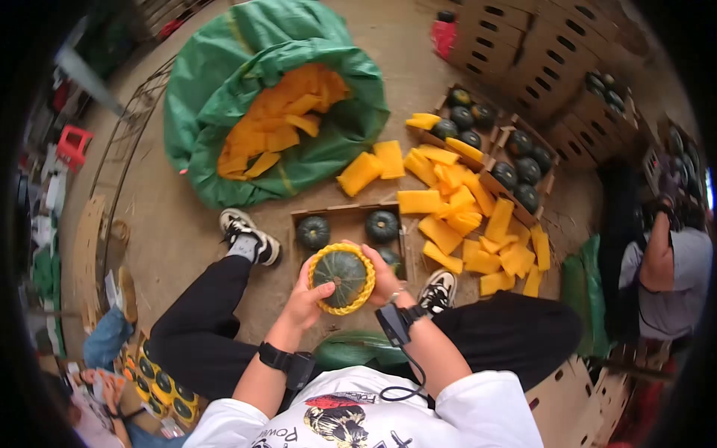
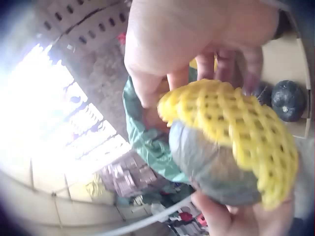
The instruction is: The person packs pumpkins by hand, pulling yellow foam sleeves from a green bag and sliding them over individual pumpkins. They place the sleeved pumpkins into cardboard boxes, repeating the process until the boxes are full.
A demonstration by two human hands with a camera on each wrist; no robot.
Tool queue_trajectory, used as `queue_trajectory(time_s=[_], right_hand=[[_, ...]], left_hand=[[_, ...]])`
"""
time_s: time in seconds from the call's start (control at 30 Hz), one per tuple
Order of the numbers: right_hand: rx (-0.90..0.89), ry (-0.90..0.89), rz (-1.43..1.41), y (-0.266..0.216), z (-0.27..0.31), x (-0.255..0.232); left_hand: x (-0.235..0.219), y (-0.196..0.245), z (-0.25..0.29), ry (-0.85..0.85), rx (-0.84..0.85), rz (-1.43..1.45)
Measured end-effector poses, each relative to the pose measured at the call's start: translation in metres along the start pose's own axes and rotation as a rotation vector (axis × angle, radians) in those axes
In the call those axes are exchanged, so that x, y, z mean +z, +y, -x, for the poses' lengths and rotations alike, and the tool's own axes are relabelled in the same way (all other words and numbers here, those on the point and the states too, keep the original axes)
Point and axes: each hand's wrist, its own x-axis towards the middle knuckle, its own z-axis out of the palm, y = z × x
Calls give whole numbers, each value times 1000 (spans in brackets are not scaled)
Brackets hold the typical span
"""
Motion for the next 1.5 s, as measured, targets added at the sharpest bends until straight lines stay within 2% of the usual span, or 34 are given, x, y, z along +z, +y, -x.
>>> queue_trajectory(time_s=[0.03,0.07,0.1,0.13,0.17,0.23,0.27,0.3,0.33,0.37,0.4,0.43,0.47,0.5,0.53,0.57,0.7,0.73,0.8,0.83,0.9,0.93,1.0,1.03,1.1,1.2,1.23,1.3,1.33,1.37,1.4,1.43,1.47,1.5], right_hand=[[115,-43,-184,6,-1,-7],[161,-186,-218,8,-4,-23],[180,-148,-179,13,-8,-37],[211,-134,-146,17,-14,-50],[235,-123,-111,21,-23,-60],[188,122,40,29,-43,-67],[167,204,323,2,-44,-40],[-104,257,1147,-7,-58,-48],[-303,322,1593,-52,-43,5],[-830,476,1709,-78,-40,35],[-1128,431,1494,-111,-32,70],[-1159,289,1031,-127,-39,78],[-1149,284,1278,-141,-62,66],[-1133,284,1534,-161,-93,40],[-922,351,1930,-170,-121,-2],[-650,423,2294,-172,-145,-45],[-278,502,2461,-150,-157,-170],[-284,489,2455,-153,-156,-161],[-99,422,2430,-159,-125,-126],[-174,419,2372,-165,-112,-105],[-252,631,2163,-169,-91,-57],[-244,593,2167,-166,-78,-31],[-80,236,2079,-148,-51,4],[-184,-60,1981,-124,-39,9],[95,-256,1298,-83,2,29],[190,61,925,-29,41,-3],[271,5,941,-21,54,-10],[442,-285,962,1,66,-20],[90,-320,1200,5,68,-22],[-284,-347,1419,2,66,-25],[-122,2,1139,-6,65,-38],[-88,154,639,-21,74,-20],[-34,90,499,-22,79,-17],[20,33,347,-17,86,-15]], left_hand=[[4,-6,-4,27,-12,-52],[2,-4,-5,80,68,-674],[2,1,-7,124,174,-1295],[14,5,-4,126,389,-1606],[27,5,-7,2,455,-1795],[31,-8,-33,-169,283,-1797],[19,-18,-53,-50,304,-1646],[1,-27,-76,62,313,-1497],[-6,-34,-98,149,349,-1562],[-10,-44,-121,235,391,-1563],[-2,-49,-136,315,310,-1633],[7,-57,-149,391,228,-1701],[4,-74,-159,364,186,-1893],[-13,-91,-169,242,303,-1942],[5,-87,-167,345,79,-1853],[8,-89,-168,347,47,-1887],[21,-50,-156,17,-318,-1949],[18,-40,-154,30,-324,-1953],[0,-33,-138,12,-74,-1803],[-12,-31,-132,98,90,-1744],[-44,-31,-129,225,270,-1714],[-33,-21,-119,201,176,-1375],[19,18,-90,100,19,-893],[40,32,-68,32,-65,-743],[27,30,-41,-217,-183,-677],[3,3,-7,-42,-47,-690],[0,0,-4,-20,-32,-682],[-2,-7,3,-266,-288,-779],[11,1,8,-263,-465,-777],[4,2,9,-266,-464,-777],[-6,1,7,-376,-417,-762],[-13,-1,6,-483,-364,-743],[-11,-7,7,-447,-50,-770],[-8,-16,5,-443,-49,-767]])
